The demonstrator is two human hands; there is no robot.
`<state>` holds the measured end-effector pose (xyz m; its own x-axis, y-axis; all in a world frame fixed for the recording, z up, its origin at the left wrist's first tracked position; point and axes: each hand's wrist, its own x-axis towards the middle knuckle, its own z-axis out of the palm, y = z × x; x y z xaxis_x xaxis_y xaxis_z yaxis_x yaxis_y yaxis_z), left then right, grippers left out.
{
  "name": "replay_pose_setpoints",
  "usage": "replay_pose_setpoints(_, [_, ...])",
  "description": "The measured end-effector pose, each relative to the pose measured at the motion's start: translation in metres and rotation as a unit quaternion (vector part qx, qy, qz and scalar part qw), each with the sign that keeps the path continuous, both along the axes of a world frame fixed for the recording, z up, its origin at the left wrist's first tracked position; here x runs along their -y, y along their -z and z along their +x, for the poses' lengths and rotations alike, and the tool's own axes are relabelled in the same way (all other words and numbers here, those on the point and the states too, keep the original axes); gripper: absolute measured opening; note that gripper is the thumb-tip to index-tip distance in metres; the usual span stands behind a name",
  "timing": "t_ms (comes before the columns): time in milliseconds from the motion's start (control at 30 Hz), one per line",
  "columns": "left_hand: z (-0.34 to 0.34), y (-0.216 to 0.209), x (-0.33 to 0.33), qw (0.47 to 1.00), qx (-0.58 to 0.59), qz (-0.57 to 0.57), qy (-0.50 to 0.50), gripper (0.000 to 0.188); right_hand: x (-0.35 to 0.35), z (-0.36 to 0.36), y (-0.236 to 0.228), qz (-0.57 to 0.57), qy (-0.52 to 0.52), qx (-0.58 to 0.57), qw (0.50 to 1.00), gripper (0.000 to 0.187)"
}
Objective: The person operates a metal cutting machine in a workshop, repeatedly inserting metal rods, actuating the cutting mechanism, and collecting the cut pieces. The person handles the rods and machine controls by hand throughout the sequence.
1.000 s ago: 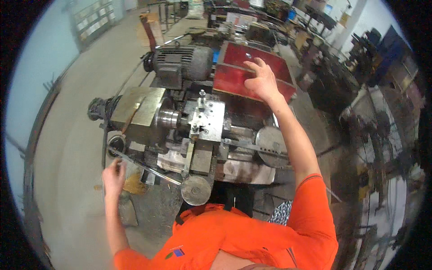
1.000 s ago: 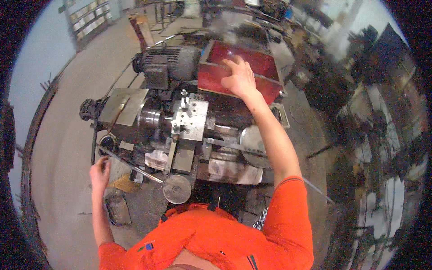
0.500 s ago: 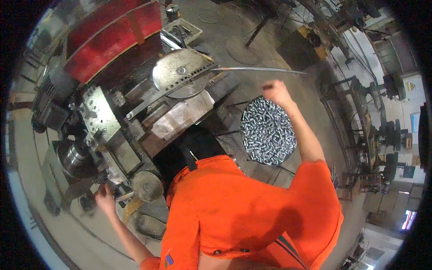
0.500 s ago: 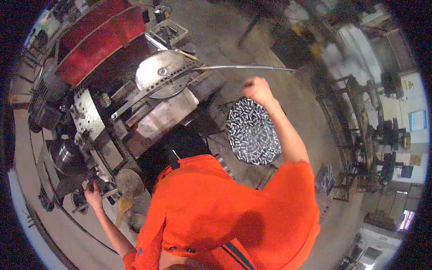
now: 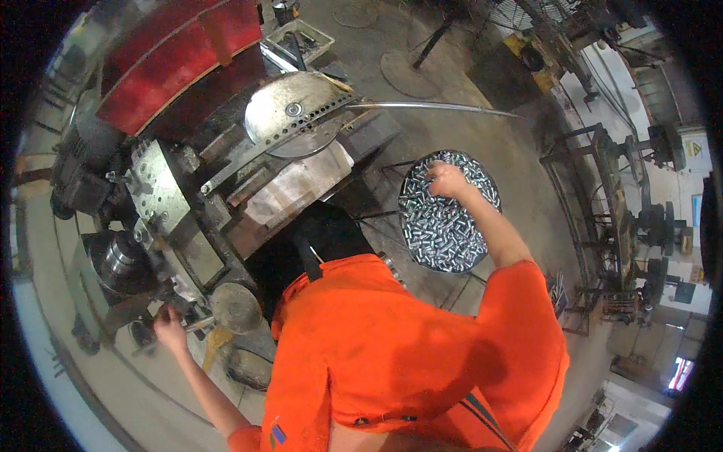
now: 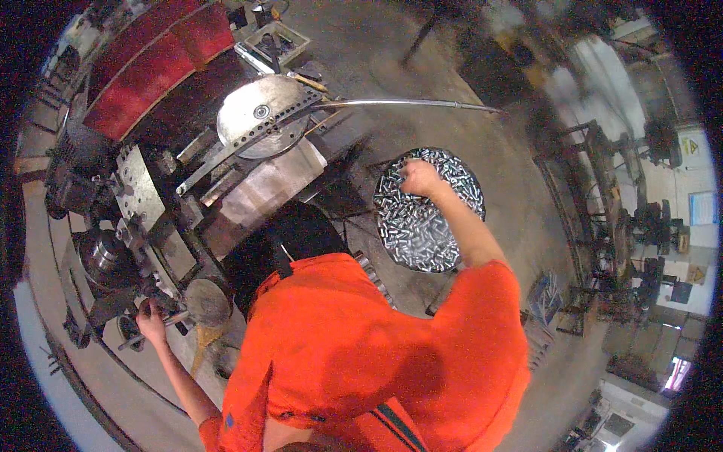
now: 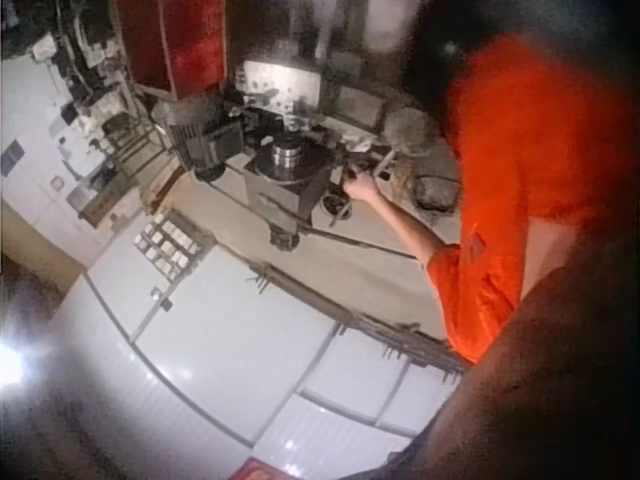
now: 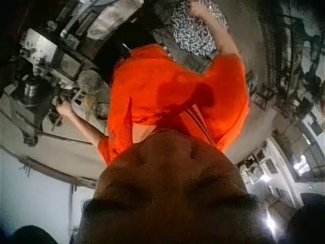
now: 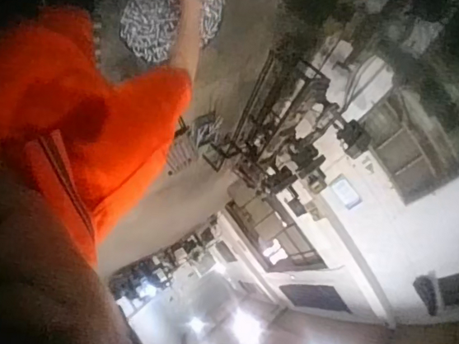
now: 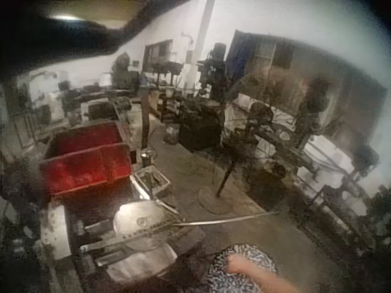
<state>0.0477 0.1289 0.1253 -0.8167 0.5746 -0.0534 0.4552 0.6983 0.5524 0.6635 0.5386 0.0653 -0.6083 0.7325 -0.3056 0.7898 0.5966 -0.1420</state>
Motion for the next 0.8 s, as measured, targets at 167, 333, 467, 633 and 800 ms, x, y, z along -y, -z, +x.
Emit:
replay_pose_setpoints(167, [0.002, -0.005, -0.004, 0.999, -0.03, 0.002, 0.018, 0.023, 0.008, -0.02, 0.024, -0.048, 0.025, 0.065, 0.996, 0.026])
replay_pose_setpoints(333, [0.012, -0.016, -0.008, 0.998, -0.058, -0.027, 0.02, 0.024, 0.002, -0.04, 0.025, -0.041, 0.04, 0.147, 0.988, 0.033])
replay_pose_setpoints(467, [0.01, -0.012, -0.006, 0.998, -0.059, -0.002, 0.01, 0.025, -0.004, -0.04, 0.029, -0.054, 0.021, 0.17, 0.984, 0.036])
replay_pose_setpoints(633, [-0.003, 0.004, 0.004, 0.999, -0.048, 0.016, -0.008, 0.024, -0.007, -0.037, 0.032, -0.056, 0.021, 0.157, 0.986, 0.037])
replay_pose_setpoints(800, [0.009, -0.015, -0.01, 0.999, -0.033, -0.023, -0.005, 0.024, -0.007, -0.035, 0.027, -0.047, 0.028, 0.136, 0.989, 0.033])
